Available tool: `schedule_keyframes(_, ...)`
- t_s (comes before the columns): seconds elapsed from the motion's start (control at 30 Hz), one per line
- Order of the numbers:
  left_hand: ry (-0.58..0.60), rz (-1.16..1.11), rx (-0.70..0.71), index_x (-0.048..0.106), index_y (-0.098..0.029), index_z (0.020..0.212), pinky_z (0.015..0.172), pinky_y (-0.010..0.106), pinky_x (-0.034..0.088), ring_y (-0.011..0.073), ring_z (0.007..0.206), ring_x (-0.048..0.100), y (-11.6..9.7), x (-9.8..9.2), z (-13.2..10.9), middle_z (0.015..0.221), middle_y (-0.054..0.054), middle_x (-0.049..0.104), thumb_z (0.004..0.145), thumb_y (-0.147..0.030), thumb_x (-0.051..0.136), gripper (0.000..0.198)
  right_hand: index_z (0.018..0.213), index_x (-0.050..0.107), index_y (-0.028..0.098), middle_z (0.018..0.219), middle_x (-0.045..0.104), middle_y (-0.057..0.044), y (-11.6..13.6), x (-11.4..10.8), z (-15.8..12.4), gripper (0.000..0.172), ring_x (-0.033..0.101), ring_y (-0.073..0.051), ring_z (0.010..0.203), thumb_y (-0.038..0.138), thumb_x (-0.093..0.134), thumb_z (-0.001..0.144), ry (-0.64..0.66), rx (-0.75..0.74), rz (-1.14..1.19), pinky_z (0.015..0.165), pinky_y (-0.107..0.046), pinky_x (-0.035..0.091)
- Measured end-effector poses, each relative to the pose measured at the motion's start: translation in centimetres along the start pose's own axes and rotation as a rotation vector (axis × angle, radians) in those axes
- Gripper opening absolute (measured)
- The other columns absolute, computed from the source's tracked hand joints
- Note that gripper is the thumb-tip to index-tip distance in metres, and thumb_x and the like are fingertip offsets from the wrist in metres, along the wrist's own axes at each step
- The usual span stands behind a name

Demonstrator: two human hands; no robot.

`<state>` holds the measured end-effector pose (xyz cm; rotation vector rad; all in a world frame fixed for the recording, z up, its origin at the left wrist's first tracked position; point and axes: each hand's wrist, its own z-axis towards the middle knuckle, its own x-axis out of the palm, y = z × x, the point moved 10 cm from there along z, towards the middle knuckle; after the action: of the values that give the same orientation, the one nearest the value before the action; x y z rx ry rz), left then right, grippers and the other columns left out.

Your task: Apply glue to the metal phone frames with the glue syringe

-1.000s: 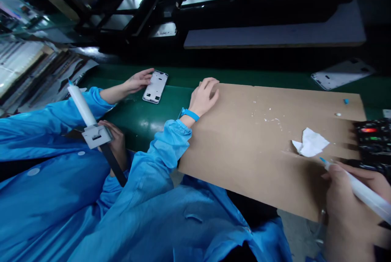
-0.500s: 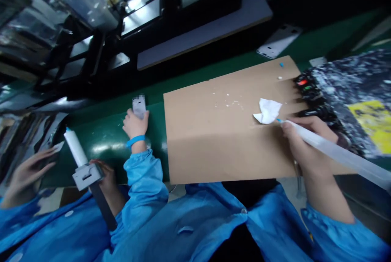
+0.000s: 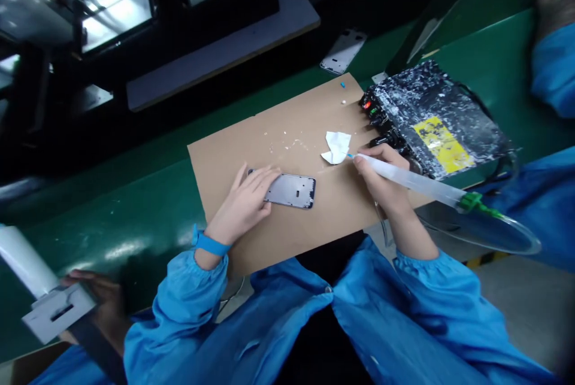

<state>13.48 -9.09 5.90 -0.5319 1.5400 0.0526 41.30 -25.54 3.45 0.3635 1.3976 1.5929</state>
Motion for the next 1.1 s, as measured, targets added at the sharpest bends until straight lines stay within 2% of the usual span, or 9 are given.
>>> schedule_keyframes(0.03,-0.003,-0.014,0.034,0.04,-0.037,0.175,0.15,0.065,0.02,0.0315,0.17,0.049,-0.8,0.4,0.2,0.178,0.005,0.056,0.092,-0.011,0.062,0.089,0.091,0.075,0.024,0.085,0.075,-0.003,0.1,0.0,0.0,0.026,0.066,-0.022,0.07,0.049,0.081,0.096,0.002,-0.006,-0.014,0.06,-0.032,0.048)
schedule_keyframes(0.1,-0.055,-0.045,0.007,0.038,-0.034,0.177,0.147,0.065,0.029,0.0341,0.173,0.043,-0.8,0.6,0.3,0.183,0.007,0.048,0.095,-0.016,0.064,0.088,0.089,0.075,0.023,0.081,0.073,-0.002,0.1,0.0,0.0,0.027,0.063,-0.02,0.067,0.049,0.081,0.096,0.005,-0.02,-0.028,0.058,-0.032,0.045)
schedule_keyframes(0.2,-0.245,-0.029,-0.275,0.052,-0.022,0.166,0.126,0.065,0.053,0.0451,0.153,0.06,2.2,0.2,-0.2,0.167,0.022,0.06,0.102,-0.046,0.073,0.071,0.093,0.075,0.023,0.082,0.073,-0.002,0.2,0.3,-0.4,0.028,0.065,-0.02,0.067,0.049,0.082,0.099,0.013,-0.048,-0.038,0.061,-0.032,0.048)
schedule_keyframes(0.3,-0.335,0.001,-0.466,0.061,-0.015,0.155,0.109,0.062,0.056,0.047,0.13,0.068,4.1,1.1,-0.6,0.141,0.025,0.071,0.097,-0.073,0.078,0.083,0.101,0.077,0.022,0.089,0.076,-0.003,1.3,1.0,-1.0,0.027,0.067,-0.02,0.071,0.049,0.083,0.104,0.039,-0.087,-0.059,0.065,-0.034,0.052)
schedule_keyframes(0.4,-0.308,-0.124,-0.36,0.057,-0.019,0.158,0.11,0.055,0.053,0.0409,0.127,0.068,3.3,2.6,0.5,0.14,0.019,0.073,0.095,-0.075,0.082,0.087,0.106,0.079,0.023,0.093,0.077,-0.004,3.5,2.8,-1.6,0.027,0.067,-0.02,0.072,0.05,0.084,0.107,0.135,-0.125,-0.048,0.064,-0.034,0.053)
schedule_keyframes(0.57,-0.186,-0.372,-0.114,0.048,-0.027,0.168,0.111,0.048,0.049,0.0345,0.13,0.067,0.7,4.3,1.6,0.145,0.012,0.076,0.097,-0.06,0.088,0.088,0.106,0.077,0.025,0.086,0.073,0.0,6.0,8.1,-2.9,0.029,0.066,-0.018,0.069,0.053,0.086,0.107,0.384,-0.108,0.145,0.06,-0.03,0.054)
schedule_keyframes(0.67,-0.217,-0.377,-0.111,0.052,-0.027,0.167,0.11,0.048,0.048,0.035,0.129,0.067,0.4,4.1,1.4,0.143,0.013,0.076,0.097,-0.065,0.087,0.087,0.106,0.074,0.025,0.082,0.069,0.001,5.8,10.6,-3.9,0.037,0.063,-0.017,0.064,0.06,0.086,0.106,0.469,-0.052,0.23,0.056,-0.029,0.052)
schedule_keyframes(0.8,-0.273,-0.308,-0.198,0.058,-0.025,0.162,0.109,0.05,0.048,0.0385,0.129,0.065,0.9,3.8,0.8,0.138,0.014,0.075,0.094,-0.078,0.083,0.09,0.102,0.073,0.026,0.084,0.07,-0.001,4.9,11.4,-4.5,0.036,0.063,-0.018,0.065,0.058,0.089,0.105,0.445,-0.029,0.188,0.053,-0.029,0.05)
schedule_keyframes(1.1,-0.259,-0.311,-0.211,0.055,-0.027,0.164,0.11,0.054,0.048,0.0404,0.131,0.063,0.9,3.8,1.0,0.137,0.014,0.073,0.098,-0.077,0.078,0.086,0.107,0.076,0.024,0.097,0.077,-0.003,4.2,11.8,-5.1,0.032,0.073,-0.021,0.08,0.053,0.09,0.104,0.491,-0.012,0.13,0.063,-0.032,0.061)
